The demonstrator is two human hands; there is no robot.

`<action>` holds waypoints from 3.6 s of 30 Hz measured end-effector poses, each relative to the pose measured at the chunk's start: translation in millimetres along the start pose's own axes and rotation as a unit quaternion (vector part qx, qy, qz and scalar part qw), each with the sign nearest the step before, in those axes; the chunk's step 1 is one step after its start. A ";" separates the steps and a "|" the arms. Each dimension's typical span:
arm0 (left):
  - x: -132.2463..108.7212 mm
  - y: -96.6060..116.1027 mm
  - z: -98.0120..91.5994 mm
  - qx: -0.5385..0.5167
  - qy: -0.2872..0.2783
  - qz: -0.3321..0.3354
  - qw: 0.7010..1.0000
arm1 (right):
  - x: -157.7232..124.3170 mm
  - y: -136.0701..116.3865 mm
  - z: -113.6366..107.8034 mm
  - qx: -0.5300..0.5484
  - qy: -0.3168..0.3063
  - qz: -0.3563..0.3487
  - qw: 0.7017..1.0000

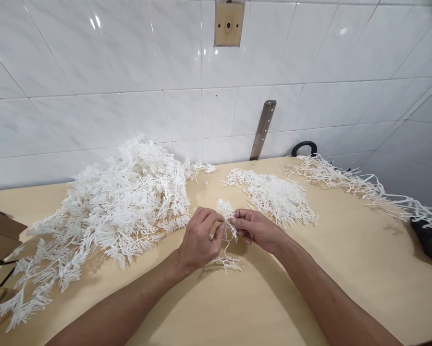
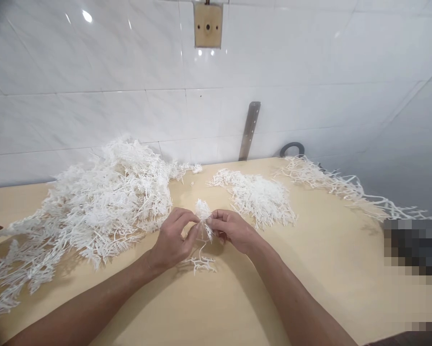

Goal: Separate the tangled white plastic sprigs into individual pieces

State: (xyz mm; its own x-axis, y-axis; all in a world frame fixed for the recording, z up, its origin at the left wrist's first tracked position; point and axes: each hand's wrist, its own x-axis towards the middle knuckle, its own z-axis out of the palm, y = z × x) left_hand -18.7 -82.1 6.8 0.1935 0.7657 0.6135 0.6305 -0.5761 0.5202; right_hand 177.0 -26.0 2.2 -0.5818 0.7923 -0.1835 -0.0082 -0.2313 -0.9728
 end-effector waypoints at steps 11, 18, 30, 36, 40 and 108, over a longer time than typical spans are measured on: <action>1.1 6.7 -1.6 0.062 -0.013 -0.018 0.998 | 4.3 5.1 1.7 0.023 0.029 -0.001 0.999; 3.6 9.3 2.8 -0.167 -0.116 -0.276 0.939 | 4.0 6.7 4.9 0.041 0.050 -0.007 0.998; 10.6 4.1 5.2 -0.496 -0.110 -0.490 0.709 | 1.3 3.4 6.3 -0.001 0.026 -0.025 0.999; 8.3 2.3 5.3 -0.520 -0.122 -0.482 0.694 | 0.8 4.1 7.0 -0.025 0.013 -0.043 0.999; 8.1 3.4 5.3 -0.507 -0.118 -0.488 0.701 | 0.0 4.6 6.7 -0.055 0.000 -0.048 0.997; 7.6 -0.7 8.5 -0.458 -0.128 -0.489 0.731 | 2.1 9.0 9.5 -0.049 0.029 -0.058 0.997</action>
State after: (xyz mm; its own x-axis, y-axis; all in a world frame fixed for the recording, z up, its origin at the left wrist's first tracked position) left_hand -11.2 -73.4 6.1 0.1947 0.9004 -0.3890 -0.1832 0.4230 0.8874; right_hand 167.9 -31.8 -5.6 -0.5343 0.8421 -0.0732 0.0072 -0.0821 -0.9966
